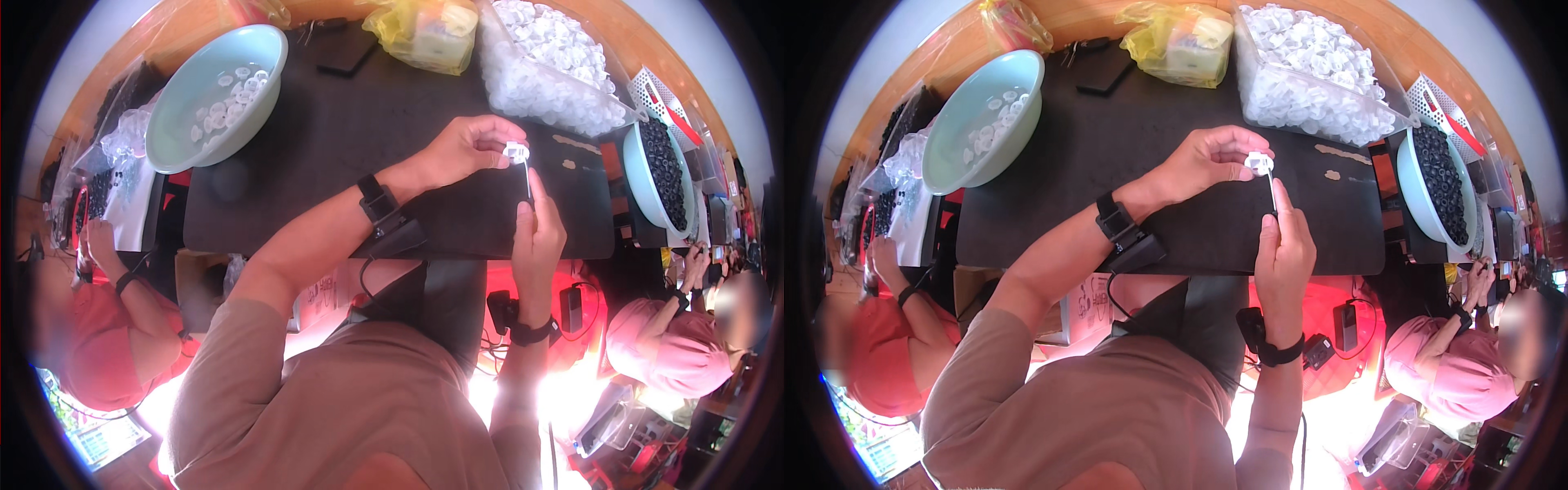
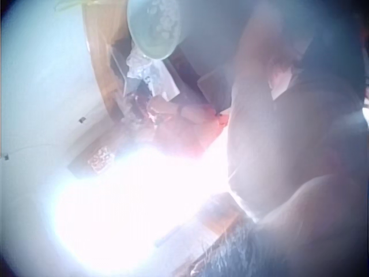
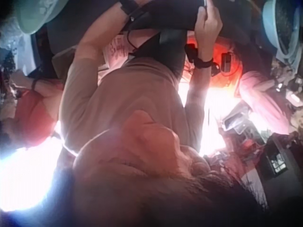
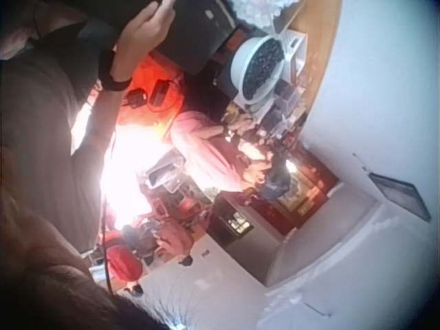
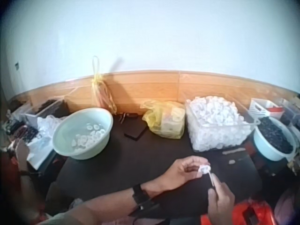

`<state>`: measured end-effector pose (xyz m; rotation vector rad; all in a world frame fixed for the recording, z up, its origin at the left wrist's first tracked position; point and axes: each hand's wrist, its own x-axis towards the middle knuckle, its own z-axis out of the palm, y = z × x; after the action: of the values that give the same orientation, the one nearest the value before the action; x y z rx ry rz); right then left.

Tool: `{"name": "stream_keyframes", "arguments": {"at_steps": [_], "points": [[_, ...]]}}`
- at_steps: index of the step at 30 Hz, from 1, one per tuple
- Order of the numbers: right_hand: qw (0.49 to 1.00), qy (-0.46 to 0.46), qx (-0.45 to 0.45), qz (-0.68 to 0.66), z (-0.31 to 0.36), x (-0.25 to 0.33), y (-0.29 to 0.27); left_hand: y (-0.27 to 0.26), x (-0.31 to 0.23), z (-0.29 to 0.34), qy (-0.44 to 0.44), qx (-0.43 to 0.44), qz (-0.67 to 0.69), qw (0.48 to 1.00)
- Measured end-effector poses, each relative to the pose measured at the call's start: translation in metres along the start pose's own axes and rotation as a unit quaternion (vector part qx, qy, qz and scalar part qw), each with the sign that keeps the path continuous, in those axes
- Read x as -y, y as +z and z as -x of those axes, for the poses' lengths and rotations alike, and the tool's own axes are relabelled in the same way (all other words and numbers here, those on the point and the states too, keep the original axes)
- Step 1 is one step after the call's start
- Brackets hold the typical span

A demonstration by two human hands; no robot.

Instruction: Assembling small white plastic components using a small screwdriver tool.

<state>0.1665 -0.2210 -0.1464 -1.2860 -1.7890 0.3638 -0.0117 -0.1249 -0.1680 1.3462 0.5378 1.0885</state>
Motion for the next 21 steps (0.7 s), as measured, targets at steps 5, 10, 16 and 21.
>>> {"name": "stream_keyframes", "arguments": {"at_steps": [5, 10, 16, 21], "points": [[1.0, 0.006, 0.007, 0.028, -0.0055, 0.0023, 0.0012, -0.005, -0.0004, -0.006, -0.003, 0.009, 0.003, 1.0], [0.997, 0.015, 0.022, 0.069, -0.0045, 0.0044, 0.0004, -0.0054, 0.0029, -0.0049, 0.011, 0.019, -0.028, 0.999], [0.995, 0.018, 0.03, 0.092, -0.0028, 0.0037, 0.0027, -0.0051, 0.0023, -0.0052, 0.016, 0.016, -0.024, 0.999], [0.998, 0.019, 0.016, 0.063, -0.004, 0.006, 0.0007, -0.0046, 0.0009, -0.005, -0.006, 0.009, 0.015, 1.0]]}}
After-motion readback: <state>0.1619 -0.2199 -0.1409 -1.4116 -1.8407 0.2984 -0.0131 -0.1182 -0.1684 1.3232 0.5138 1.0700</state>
